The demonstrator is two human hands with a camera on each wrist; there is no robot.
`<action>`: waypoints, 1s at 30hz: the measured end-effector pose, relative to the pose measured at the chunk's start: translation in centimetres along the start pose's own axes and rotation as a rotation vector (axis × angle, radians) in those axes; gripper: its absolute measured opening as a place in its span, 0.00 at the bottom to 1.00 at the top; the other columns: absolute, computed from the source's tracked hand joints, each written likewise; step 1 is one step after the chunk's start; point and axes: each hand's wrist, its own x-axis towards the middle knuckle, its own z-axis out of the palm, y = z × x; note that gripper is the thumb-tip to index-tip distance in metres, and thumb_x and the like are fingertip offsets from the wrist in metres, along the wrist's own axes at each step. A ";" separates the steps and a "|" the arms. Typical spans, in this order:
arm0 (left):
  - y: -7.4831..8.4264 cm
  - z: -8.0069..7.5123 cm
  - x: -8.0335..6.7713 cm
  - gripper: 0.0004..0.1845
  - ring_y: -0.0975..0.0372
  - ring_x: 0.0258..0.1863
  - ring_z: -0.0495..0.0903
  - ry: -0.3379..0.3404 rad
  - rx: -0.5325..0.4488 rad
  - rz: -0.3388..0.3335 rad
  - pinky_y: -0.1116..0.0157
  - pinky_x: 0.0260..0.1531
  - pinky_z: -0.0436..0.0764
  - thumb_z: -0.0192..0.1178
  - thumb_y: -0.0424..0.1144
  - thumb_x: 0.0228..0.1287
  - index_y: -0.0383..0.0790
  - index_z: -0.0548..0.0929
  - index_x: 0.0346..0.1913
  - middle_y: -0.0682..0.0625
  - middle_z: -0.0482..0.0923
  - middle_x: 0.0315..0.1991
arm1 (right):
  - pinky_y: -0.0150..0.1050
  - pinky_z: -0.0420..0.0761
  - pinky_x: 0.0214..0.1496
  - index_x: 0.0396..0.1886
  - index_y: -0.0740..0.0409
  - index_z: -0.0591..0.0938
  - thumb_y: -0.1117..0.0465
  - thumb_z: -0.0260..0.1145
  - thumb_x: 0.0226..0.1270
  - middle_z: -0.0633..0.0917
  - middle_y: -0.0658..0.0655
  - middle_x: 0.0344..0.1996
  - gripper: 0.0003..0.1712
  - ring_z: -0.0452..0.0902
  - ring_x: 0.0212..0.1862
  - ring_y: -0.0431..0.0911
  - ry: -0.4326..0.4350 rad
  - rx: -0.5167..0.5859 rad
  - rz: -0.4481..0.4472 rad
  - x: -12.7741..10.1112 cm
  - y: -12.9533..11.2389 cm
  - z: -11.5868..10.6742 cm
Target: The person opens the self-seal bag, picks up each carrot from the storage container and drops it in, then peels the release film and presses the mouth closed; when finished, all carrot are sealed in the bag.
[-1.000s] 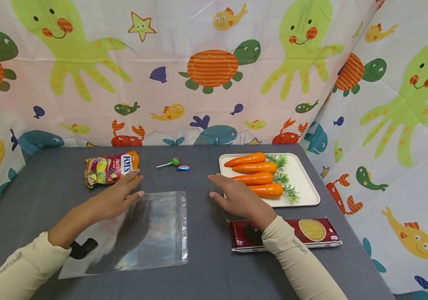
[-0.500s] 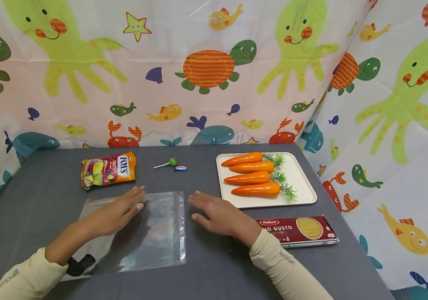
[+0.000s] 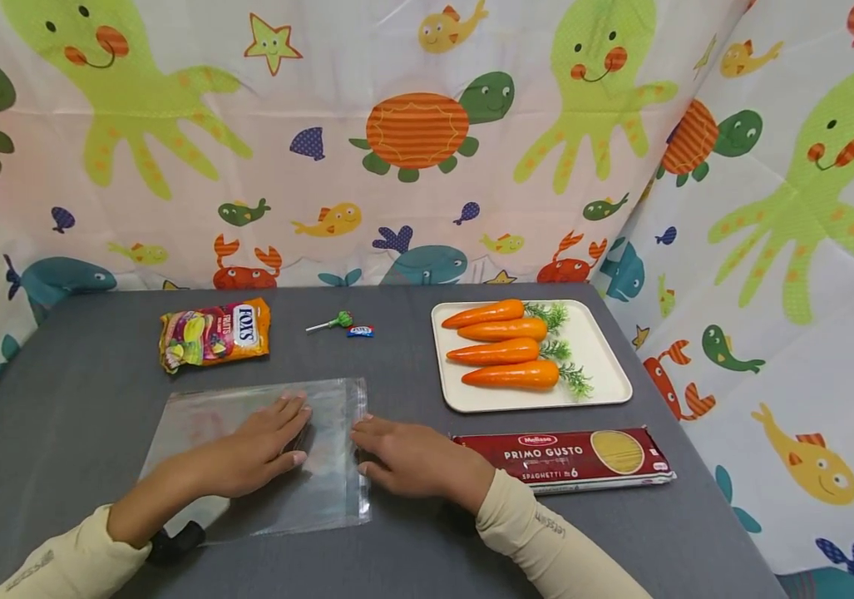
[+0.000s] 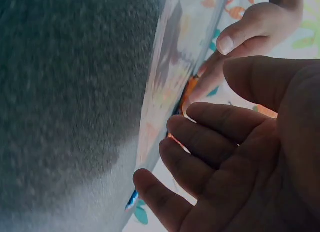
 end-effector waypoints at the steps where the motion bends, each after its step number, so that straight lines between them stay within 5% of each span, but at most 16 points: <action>1: 0.1 0.1 0.1 0.37 0.44 0.75 0.35 -0.014 0.002 -0.010 0.39 0.68 0.42 0.47 0.52 0.76 0.32 0.52 0.76 0.38 0.39 0.77 | 0.43 0.63 0.70 0.72 0.58 0.68 0.52 0.57 0.75 0.67 0.54 0.70 0.30 0.57 0.72 0.44 -0.008 -0.004 0.006 0.0 -0.1 0.1; 13: 1.0 0.9 1.7 0.39 0.46 0.75 0.34 -0.024 0.024 -0.036 0.40 0.69 0.41 0.50 0.52 0.75 0.32 0.49 0.76 0.38 0.37 0.77 | 0.41 0.64 0.69 0.71 0.59 0.68 0.54 0.56 0.75 0.66 0.53 0.71 0.29 0.59 0.71 0.43 -0.064 -0.055 -0.020 0.6 -0.2 1.0; 30: 1.4 1.5 1.1 0.35 0.46 0.75 0.36 -0.027 0.096 -0.045 0.42 0.69 0.44 0.48 0.47 0.77 0.31 0.51 0.76 0.39 0.39 0.77 | 0.42 0.66 0.68 0.69 0.57 0.71 0.55 0.57 0.75 0.67 0.51 0.70 0.26 0.62 0.70 0.42 -0.070 -0.052 -0.003 0.6 -0.3 0.9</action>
